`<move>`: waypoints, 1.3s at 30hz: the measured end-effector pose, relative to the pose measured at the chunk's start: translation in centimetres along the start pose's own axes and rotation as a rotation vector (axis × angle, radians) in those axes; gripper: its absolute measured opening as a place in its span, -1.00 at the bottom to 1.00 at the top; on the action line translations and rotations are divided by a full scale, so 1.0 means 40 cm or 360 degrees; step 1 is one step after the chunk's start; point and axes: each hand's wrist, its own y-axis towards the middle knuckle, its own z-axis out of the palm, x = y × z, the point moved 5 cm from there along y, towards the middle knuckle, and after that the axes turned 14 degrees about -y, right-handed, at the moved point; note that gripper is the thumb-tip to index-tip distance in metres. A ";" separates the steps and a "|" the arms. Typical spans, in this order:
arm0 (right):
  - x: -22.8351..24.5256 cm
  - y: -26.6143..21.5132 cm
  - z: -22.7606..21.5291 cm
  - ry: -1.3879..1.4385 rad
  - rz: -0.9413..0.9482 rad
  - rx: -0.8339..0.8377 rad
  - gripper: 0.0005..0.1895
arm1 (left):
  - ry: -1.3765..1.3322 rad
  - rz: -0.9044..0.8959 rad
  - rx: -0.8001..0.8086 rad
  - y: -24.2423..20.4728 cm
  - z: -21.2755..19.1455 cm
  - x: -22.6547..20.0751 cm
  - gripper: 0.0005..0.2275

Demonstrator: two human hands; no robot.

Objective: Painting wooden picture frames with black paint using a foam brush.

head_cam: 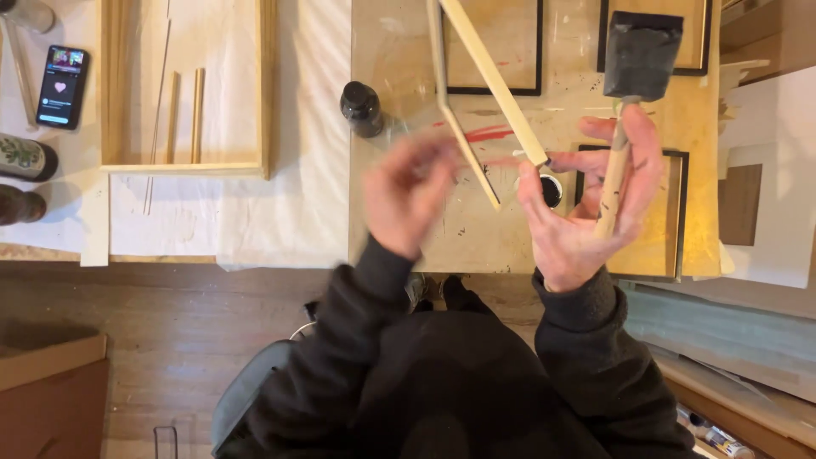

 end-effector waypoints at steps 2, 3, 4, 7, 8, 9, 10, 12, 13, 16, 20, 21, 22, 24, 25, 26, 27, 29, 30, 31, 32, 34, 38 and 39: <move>0.003 0.001 0.013 -0.0018 0.0017 0.0020 -0.07 | 0.0133 0.0077 0.0036 -0.049 0.051 0.014 -0.74; 0.004 -0.003 0.021 -0.0031 0.0036 0.0044 -0.07 | 0.0271 0.0154 0.0068 -0.079 0.077 0.019 -0.74; 0.008 -0.007 0.022 -0.0035 0.0051 0.0060 -0.07 | 0.0270 0.0133 0.0059 -0.088 0.088 0.021 -0.74; 0.010 -0.004 0.024 -0.0068 0.0050 0.0018 -0.08 | 0.0550 0.0305 0.0048 -0.091 0.117 0.015 -0.70; 0.008 -0.008 0.023 -0.0075 0.0071 0.0006 -0.08 | 0.0562 0.0280 0.0050 -0.095 0.118 0.021 -0.70; 0.006 -0.012 0.022 -0.0082 0.0092 -0.0005 -0.08 | 0.0574 0.0255 0.0052 -0.099 0.119 0.027 -0.71; 0.003 -0.022 0.021 -0.0089 0.0105 -0.0006 -0.08 | 0.0574 0.0243 0.0060 -0.105 0.119 0.030 -0.71; -0.004 -0.035 0.021 0.0049 0.0101 0.0000 -0.07 | 0.0648 0.0366 0.0072 -0.112 0.124 0.027 -0.76; 0.002 -0.032 0.017 0.0040 0.0106 -0.0010 -0.07 | 0.0644 0.0364 0.0086 -0.110 0.123 0.029 -0.76; 0.016 -0.038 -0.011 -0.0117 0.0110 0.0015 -0.06 | 0.0567 0.0286 0.0057 -0.120 0.107 0.025 -0.76; -0.094 -0.084 -0.125 -0.0108 0.0172 0.0102 -0.18 | 0.0542 0.0283 0.0109 -0.133 0.089 -0.034 -0.79; -0.147 -0.108 -0.154 -0.0219 0.0264 0.0154 -0.39 | 0.0599 0.0279 0.0116 -0.139 0.077 -0.057 -0.80; -0.208 -0.121 -0.164 -0.0233 0.0280 0.0158 -0.39 | 0.0593 0.0260 0.0123 -0.146 0.069 -0.080 -0.80; -0.362 -0.160 -0.169 -0.0224 0.0685 0.0364 -0.81 | 0.0837 0.0209 0.0207 -0.157 0.058 -0.121 -0.81; -0.422 -0.178 -0.149 -0.0233 0.0701 0.0368 -0.81 | 0.0834 0.0192 0.0213 -0.162 0.050 -0.128 -0.81; -0.482 -0.204 -0.131 -0.0287 0.0765 0.0413 -0.82 | 0.0889 0.0162 0.0232 -0.172 0.043 -0.136 -0.81; -0.541 -0.232 -0.114 -0.0339 0.0828 0.0459 -0.82 | 0.0943 0.0132 0.0252 -0.182 0.036 -0.145 -0.80; -0.624 -0.268 -0.072 -0.0404 0.0792 0.0481 -0.83 | 0.0976 0.0064 0.0265 -0.200 0.028 -0.144 -0.80; -0.665 -0.282 -0.049 -0.0461 0.0737 0.0493 -0.83 | 0.1011 0.0019 0.0276 -0.208 0.024 -0.141 -0.80; -0.677 -0.281 -0.039 -0.0466 0.0743 0.0501 -0.83 | 0.1008 0.0009 0.0275 -0.211 0.023 -0.137 -0.80; -0.684 -0.280 -0.026 -0.0527 0.0669 0.0521 -0.83 | 0.1024 0.0024 0.0290 -0.218 0.024 -0.137 -0.79; -0.689 -0.284 -0.004 -0.0578 0.0603 0.0562 -0.83 | 0.1049 0.0021 0.0292 -0.229 0.023 -0.137 -0.79; -0.704 -0.301 0.025 -0.0526 0.0597 0.0659 -0.83 | 0.1050 0.0002 0.0323 -0.240 0.025 -0.134 -0.78; -0.711 -0.306 0.030 -0.0473 0.0604 0.0671 -0.83 | 0.1041 -0.0001 0.0330 -0.242 0.027 -0.132 -0.78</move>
